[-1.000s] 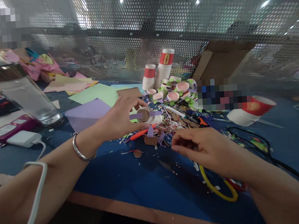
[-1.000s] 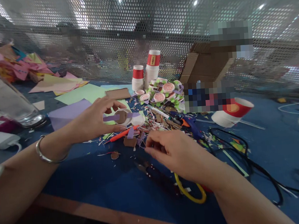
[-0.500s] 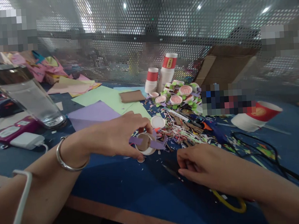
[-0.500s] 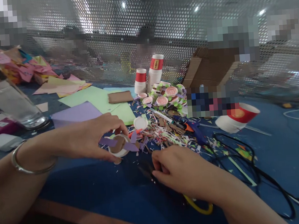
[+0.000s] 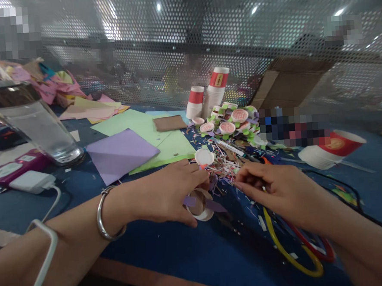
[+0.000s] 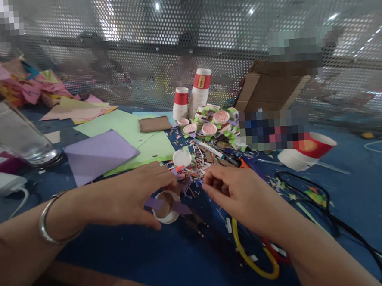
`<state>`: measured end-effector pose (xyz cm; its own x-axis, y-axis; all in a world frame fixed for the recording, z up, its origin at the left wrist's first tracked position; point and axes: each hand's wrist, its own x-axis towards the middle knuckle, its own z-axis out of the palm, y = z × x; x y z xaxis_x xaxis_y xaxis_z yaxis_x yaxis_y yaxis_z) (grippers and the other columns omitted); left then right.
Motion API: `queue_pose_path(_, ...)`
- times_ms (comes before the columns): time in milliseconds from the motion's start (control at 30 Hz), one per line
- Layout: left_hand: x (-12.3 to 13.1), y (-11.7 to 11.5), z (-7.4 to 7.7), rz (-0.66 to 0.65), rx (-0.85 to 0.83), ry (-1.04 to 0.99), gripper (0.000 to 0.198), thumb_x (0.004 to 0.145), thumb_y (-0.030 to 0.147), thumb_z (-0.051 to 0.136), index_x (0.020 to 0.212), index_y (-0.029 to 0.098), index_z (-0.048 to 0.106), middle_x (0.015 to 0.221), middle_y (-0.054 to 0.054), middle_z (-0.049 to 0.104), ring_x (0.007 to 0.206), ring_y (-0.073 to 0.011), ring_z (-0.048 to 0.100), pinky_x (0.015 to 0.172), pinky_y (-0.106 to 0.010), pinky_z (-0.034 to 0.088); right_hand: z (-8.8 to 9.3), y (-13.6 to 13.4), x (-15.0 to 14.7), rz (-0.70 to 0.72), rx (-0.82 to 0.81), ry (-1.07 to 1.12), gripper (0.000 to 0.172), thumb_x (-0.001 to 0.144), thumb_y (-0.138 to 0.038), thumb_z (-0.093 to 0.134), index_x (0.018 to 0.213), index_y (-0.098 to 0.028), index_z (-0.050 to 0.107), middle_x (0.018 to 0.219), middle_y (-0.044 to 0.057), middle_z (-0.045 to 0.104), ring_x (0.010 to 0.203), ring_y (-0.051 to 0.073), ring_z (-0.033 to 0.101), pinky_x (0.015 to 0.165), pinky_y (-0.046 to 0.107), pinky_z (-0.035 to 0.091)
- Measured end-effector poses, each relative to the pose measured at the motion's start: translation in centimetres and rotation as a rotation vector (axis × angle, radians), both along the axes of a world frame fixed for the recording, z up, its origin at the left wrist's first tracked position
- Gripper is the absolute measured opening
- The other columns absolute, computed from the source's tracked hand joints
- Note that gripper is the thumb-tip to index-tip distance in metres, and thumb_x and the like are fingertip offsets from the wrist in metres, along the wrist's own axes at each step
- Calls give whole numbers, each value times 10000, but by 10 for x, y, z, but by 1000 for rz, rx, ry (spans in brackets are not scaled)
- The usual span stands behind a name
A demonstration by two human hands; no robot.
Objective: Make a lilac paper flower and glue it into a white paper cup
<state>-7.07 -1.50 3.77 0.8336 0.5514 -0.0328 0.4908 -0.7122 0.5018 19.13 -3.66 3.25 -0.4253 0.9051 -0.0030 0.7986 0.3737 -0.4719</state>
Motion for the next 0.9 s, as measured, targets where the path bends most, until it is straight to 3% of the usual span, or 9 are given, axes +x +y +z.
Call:
queue_pose_path(400,-3,1,0,-14,65,28,576,712,396,872,1168,190,587,1162,-63,632,1092,-265,529,921,-345,360,-5,5,3,-39,157,28,211,952,-404,548,871,-225,625,710,3,681,607,143,612,571,277,450)
queue_pose_path(567,-1,-7,3,-17,108,-16,468,818,485,770,1122,179,590,1119,-76,625,1072,-259,524,928,-360,368,-5,7,3,-23,193,30,210,956,-388,542,880,-215,632,705,7,688,604,143,615,578,277,452)
queue_pose_path(733,13,-22,6,-21,158,-139,63,947,248,602,963,192,576,1005,-47,637,949,-203,543,886,-344,401,-4,9,4,-16,195,7,214,962,-379,534,900,-205,642,722,19,707,612,152,625,581,282,452)
queue_pose_path(833,25,-40,13,-56,157,-223,108,929,189,536,825,203,513,871,-25,625,787,-163,547,752,-317,432,-5,10,5,-13,205,0,196,956,-361,540,902,-205,645,745,20,714,630,157,635,598,287,449)
queue_pose_path(900,28,-55,18,-94,108,-233,105,943,184,511,842,210,527,839,3,623,740,-127,551,691,-275,444,-7,11,5,-11,199,-4,192,955,-361,540,909,-208,648,742,17,710,631,162,635,601,291,442)
